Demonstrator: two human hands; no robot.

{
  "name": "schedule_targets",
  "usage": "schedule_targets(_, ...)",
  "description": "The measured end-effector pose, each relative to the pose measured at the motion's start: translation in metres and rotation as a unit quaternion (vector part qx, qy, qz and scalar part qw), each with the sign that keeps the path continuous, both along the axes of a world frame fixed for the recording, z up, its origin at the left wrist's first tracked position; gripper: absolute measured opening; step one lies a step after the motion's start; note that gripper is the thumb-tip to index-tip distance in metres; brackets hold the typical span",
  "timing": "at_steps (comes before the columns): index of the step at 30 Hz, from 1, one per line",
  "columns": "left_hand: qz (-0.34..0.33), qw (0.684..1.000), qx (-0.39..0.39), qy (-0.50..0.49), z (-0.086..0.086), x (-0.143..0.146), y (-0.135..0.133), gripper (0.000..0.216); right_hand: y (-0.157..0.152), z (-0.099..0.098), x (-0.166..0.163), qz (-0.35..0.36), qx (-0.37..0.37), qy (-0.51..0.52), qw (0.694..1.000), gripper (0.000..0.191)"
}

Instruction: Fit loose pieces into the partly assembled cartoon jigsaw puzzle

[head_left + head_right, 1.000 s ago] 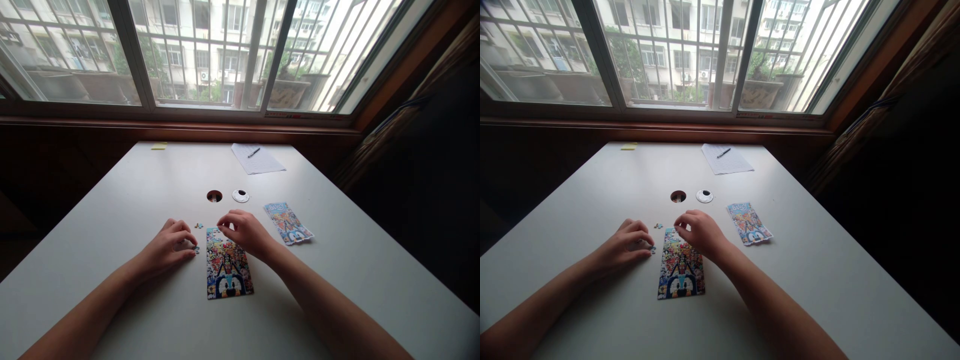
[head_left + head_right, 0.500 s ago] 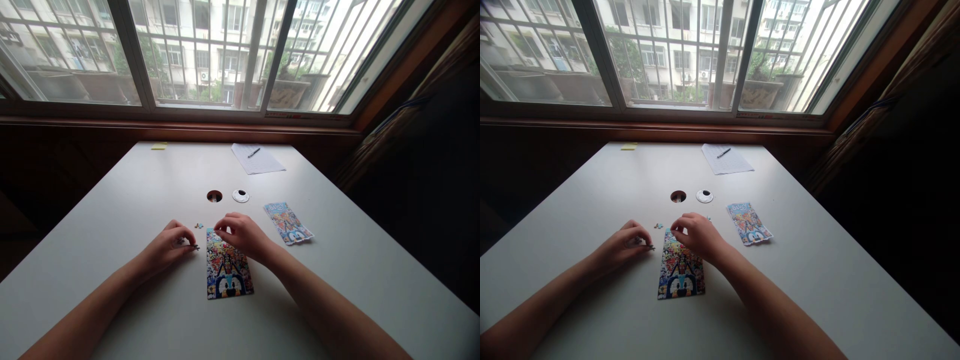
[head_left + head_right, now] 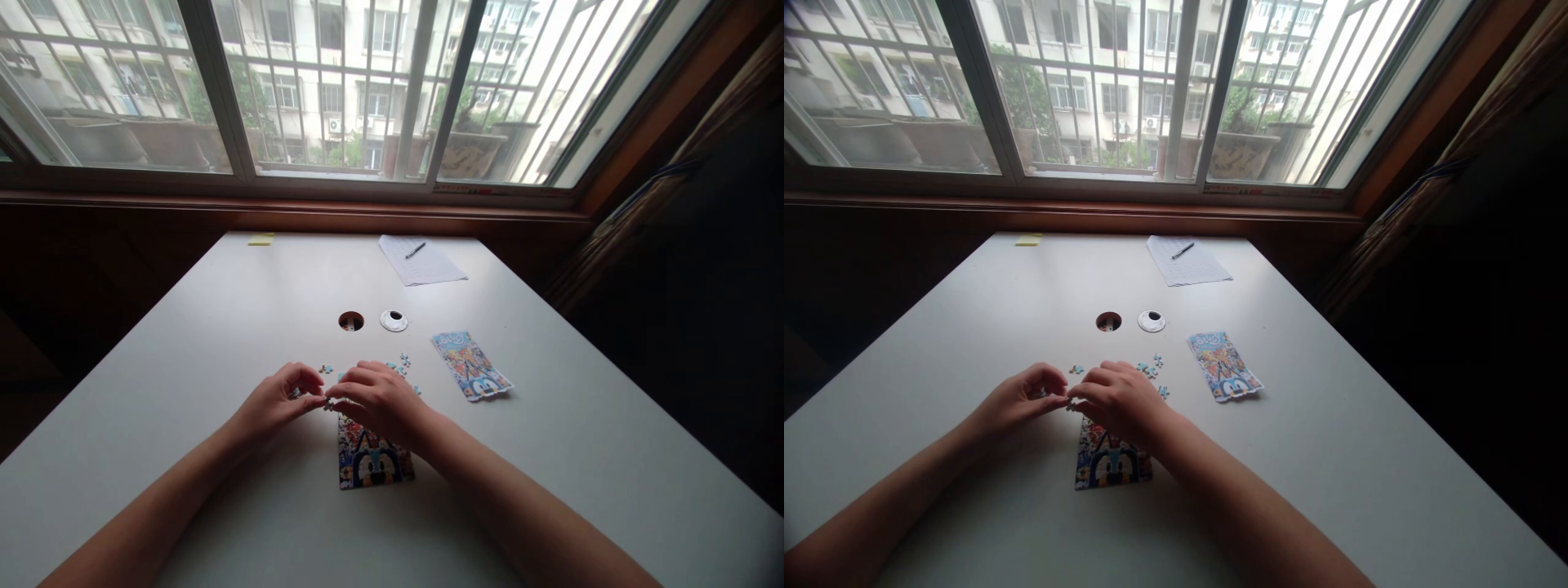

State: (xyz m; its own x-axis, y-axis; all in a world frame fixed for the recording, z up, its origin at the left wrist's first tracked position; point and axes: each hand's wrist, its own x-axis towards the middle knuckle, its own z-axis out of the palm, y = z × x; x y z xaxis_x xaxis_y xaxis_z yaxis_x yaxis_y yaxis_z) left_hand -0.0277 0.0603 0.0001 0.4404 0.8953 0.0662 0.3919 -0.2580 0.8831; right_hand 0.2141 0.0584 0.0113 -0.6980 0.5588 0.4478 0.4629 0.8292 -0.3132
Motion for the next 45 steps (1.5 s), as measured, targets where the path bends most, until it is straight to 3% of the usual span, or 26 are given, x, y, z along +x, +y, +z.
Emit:
schedule_targets(7,0.010,0.999,0.043,0.013,-0.004,-0.001,0.000,0.028,0.004,0.003,0.005,-0.001,0.005,0.003,1.000,0.018)
schedule_targets(10,0.002,0.985,0.152,0.081,-0.003,0.001,-0.002,0.022,0.014,0.004,0.015,-0.051,-0.029,0.035,0.998,0.011)
schedule_targets(13,-0.036,0.950,0.278,0.139,-0.003,0.004,-0.005,0.021,0.022,0.005,0.026,-0.109,-0.075,0.040,0.990,0.008)
schedule_targets(17,-0.092,0.910,0.345,0.209,-0.007,0.007,-0.008,0.035,0.025,0.008,0.033,-0.130,-0.118,0.027,0.984,0.008)
schedule_targets(31,-0.136,0.884,0.358,0.267,-0.006,0.011,-0.011,0.046,0.024,0.002,0.030,-0.124,-0.161,0.006,0.979,0.009)
schedule_targets(45,-0.135,0.888,0.355,0.258,-0.006,0.010,-0.010,0.046,0.024,0.001,0.028,-0.120,-0.162,-0.009,0.979,0.008)
